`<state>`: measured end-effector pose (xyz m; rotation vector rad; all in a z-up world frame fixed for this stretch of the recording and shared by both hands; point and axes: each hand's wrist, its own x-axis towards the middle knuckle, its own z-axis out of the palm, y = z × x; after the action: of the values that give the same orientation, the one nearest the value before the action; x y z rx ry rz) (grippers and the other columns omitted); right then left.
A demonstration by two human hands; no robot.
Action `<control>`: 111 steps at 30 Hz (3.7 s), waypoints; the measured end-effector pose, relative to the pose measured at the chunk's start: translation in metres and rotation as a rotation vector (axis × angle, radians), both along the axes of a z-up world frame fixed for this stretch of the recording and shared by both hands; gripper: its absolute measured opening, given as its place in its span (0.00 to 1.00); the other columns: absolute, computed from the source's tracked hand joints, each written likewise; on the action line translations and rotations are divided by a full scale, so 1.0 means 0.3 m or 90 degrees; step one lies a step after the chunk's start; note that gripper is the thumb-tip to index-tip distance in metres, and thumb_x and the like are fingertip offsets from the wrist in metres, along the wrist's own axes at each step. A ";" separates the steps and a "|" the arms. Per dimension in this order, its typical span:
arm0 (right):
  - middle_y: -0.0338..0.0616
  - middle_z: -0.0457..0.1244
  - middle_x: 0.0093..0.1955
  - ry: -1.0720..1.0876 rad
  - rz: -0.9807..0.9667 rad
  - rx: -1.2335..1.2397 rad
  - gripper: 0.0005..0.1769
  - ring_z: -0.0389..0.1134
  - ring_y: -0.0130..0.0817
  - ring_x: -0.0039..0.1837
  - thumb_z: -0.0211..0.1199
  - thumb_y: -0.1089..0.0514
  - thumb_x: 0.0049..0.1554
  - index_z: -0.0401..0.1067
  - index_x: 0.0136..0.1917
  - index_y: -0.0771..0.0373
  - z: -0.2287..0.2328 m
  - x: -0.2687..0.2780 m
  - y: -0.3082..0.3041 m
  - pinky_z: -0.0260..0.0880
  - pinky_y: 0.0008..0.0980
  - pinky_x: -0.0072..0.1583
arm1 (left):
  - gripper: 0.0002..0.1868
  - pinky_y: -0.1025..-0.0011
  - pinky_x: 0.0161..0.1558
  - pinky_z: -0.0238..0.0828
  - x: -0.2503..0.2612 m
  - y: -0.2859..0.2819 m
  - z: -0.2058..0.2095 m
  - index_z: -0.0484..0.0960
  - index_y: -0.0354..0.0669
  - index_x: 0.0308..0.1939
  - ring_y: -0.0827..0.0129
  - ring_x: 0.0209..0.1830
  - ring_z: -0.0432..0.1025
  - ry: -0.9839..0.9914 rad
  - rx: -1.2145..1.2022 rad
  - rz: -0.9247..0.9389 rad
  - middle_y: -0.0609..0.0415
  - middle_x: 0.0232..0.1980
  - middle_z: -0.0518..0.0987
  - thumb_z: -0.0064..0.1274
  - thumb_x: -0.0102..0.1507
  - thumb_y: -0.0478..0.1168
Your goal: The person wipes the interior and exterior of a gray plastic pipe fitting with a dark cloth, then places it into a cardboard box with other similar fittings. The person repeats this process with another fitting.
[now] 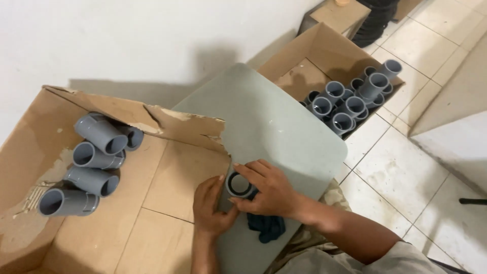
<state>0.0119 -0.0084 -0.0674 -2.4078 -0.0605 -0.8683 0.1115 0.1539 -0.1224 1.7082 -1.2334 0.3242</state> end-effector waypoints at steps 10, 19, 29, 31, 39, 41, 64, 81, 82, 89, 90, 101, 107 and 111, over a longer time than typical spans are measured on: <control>0.61 0.64 0.44 -0.019 -0.042 -0.002 0.35 0.69 0.53 0.45 0.69 0.46 0.50 0.68 0.62 0.73 0.013 -0.076 -0.041 0.72 0.43 0.48 | 0.30 0.56 0.47 0.73 -0.070 -0.150 -0.031 0.76 0.36 0.59 0.49 0.47 0.75 0.108 -0.045 -0.018 0.43 0.48 0.78 0.60 0.53 0.39; 0.62 0.60 0.59 0.341 0.016 0.031 0.67 0.60 0.57 0.64 0.73 0.31 0.41 0.44 0.76 0.72 -0.160 -0.231 -0.020 0.51 0.57 0.67 | 0.38 0.58 0.49 0.71 -0.095 -0.142 -0.044 0.76 0.35 0.57 0.53 0.48 0.75 0.159 -0.052 0.037 0.45 0.48 0.78 0.73 0.46 0.43; 0.43 0.65 0.43 0.062 -0.163 0.096 0.21 0.67 0.45 0.48 0.69 0.59 0.44 0.75 0.53 0.58 -0.256 -0.225 -0.183 0.65 0.41 0.52 | 0.35 0.57 0.47 0.73 -0.114 -0.117 -0.005 0.76 0.35 0.56 0.51 0.47 0.74 0.204 -0.061 -0.031 0.44 0.48 0.78 0.70 0.47 0.42; 0.43 0.66 0.45 0.028 -0.201 0.143 0.22 0.68 0.45 0.49 0.69 0.64 0.45 0.75 0.54 0.58 -0.170 -0.208 -0.201 0.66 0.39 0.52 | 0.34 0.58 0.47 0.73 -0.120 -0.132 0.015 0.77 0.36 0.55 0.52 0.46 0.75 0.209 -0.062 -0.035 0.45 0.48 0.78 0.70 0.47 0.42; 0.51 0.65 0.50 -0.043 -0.041 0.084 0.15 0.69 0.51 0.51 0.66 0.59 0.51 0.77 0.53 0.60 -0.040 -0.085 -0.048 0.70 0.42 0.52 | 0.25 0.61 0.45 0.73 -0.152 -0.150 -0.050 0.80 0.38 0.47 0.54 0.43 0.76 0.181 -0.044 0.012 0.46 0.45 0.79 0.65 0.49 0.45; 0.50 0.65 0.50 -0.057 -0.035 0.093 0.16 0.69 0.48 0.51 0.66 0.59 0.51 0.77 0.54 0.60 -0.060 -0.083 -0.038 0.70 0.41 0.53 | 0.25 0.60 0.46 0.73 -0.154 -0.150 -0.041 0.80 0.37 0.48 0.52 0.43 0.76 0.173 -0.061 0.009 0.44 0.46 0.79 0.64 0.50 0.45; 0.49 0.65 0.42 -0.005 -0.031 0.183 0.09 0.71 0.48 0.46 0.65 0.62 0.54 0.73 0.48 0.68 -0.115 -0.139 -0.083 0.71 0.39 0.48 | 0.36 0.59 0.53 0.73 -0.196 -0.148 -0.067 0.74 0.38 0.62 0.54 0.54 0.74 0.224 -0.097 0.023 0.45 0.57 0.78 0.67 0.50 0.42; 0.58 0.61 0.60 0.056 -0.012 0.051 0.23 0.65 0.56 0.61 0.61 0.50 0.57 0.70 0.63 0.62 -0.071 -0.166 -0.066 0.66 0.48 0.60 | 0.35 0.56 0.54 0.72 -0.243 -0.107 -0.045 0.70 0.33 0.64 0.52 0.53 0.73 0.162 -0.094 0.024 0.40 0.57 0.76 0.63 0.54 0.34; 0.58 0.61 0.60 0.054 -0.011 0.050 0.23 0.65 0.56 0.61 0.61 0.50 0.57 0.70 0.63 0.62 -0.082 -0.177 -0.057 0.66 0.48 0.60 | 0.35 0.56 0.54 0.72 -0.247 -0.108 -0.048 0.70 0.33 0.64 0.52 0.53 0.73 0.160 -0.096 0.025 0.40 0.57 0.76 0.63 0.54 0.34; 0.53 0.63 0.56 0.013 0.002 0.019 0.20 0.68 0.49 0.57 0.66 0.52 0.53 0.74 0.57 0.61 -0.111 -0.177 -0.079 0.68 0.41 0.58 | 0.33 0.61 0.46 0.77 -0.257 -0.140 -0.065 0.74 0.38 0.61 0.54 0.45 0.76 0.088 -0.074 0.135 0.46 0.47 0.76 0.64 0.55 0.46; 0.49 0.65 0.54 0.027 0.012 0.063 0.16 0.69 0.47 0.55 0.66 0.52 0.53 0.76 0.54 0.59 -0.102 -0.167 -0.086 0.69 0.40 0.57 | 0.35 0.63 0.45 0.78 -0.255 -0.142 -0.075 0.75 0.41 0.61 0.55 0.44 0.76 0.070 -0.059 0.152 0.49 0.44 0.75 0.68 0.51 0.44; 0.52 0.65 0.51 -0.013 -0.008 0.038 0.13 0.69 0.49 0.52 0.63 0.56 0.55 0.76 0.52 0.61 -0.089 -0.169 -0.062 0.70 0.41 0.51 | 0.25 0.59 0.55 0.72 -0.258 -0.125 -0.019 0.75 0.33 0.59 0.49 0.57 0.72 -0.008 -0.050 0.090 0.39 0.60 0.74 0.58 0.58 0.34; 0.52 0.65 0.49 -0.037 -0.012 -0.008 0.11 0.69 0.47 0.51 0.63 0.57 0.54 0.76 0.50 0.62 -0.094 -0.185 -0.066 0.69 0.39 0.50 | 0.23 0.61 0.48 0.77 -0.286 -0.142 -0.084 0.82 0.39 0.51 0.58 0.47 0.75 -0.076 -0.075 0.189 0.48 0.50 0.77 0.65 0.53 0.40; 0.47 0.65 0.48 -0.016 0.040 0.079 0.05 0.69 0.45 0.50 0.62 0.58 0.53 0.76 0.43 0.59 -0.104 -0.155 -0.087 0.68 0.40 0.52 | 0.21 0.59 0.49 0.78 -0.257 -0.126 -0.093 0.84 0.41 0.44 0.57 0.44 0.76 -0.081 -0.126 0.154 0.51 0.45 0.77 0.68 0.50 0.45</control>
<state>-0.0345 -0.0346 -0.0986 -2.2672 -0.0893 -0.8485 0.0344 0.1161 -0.1505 1.6857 -1.0457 0.6863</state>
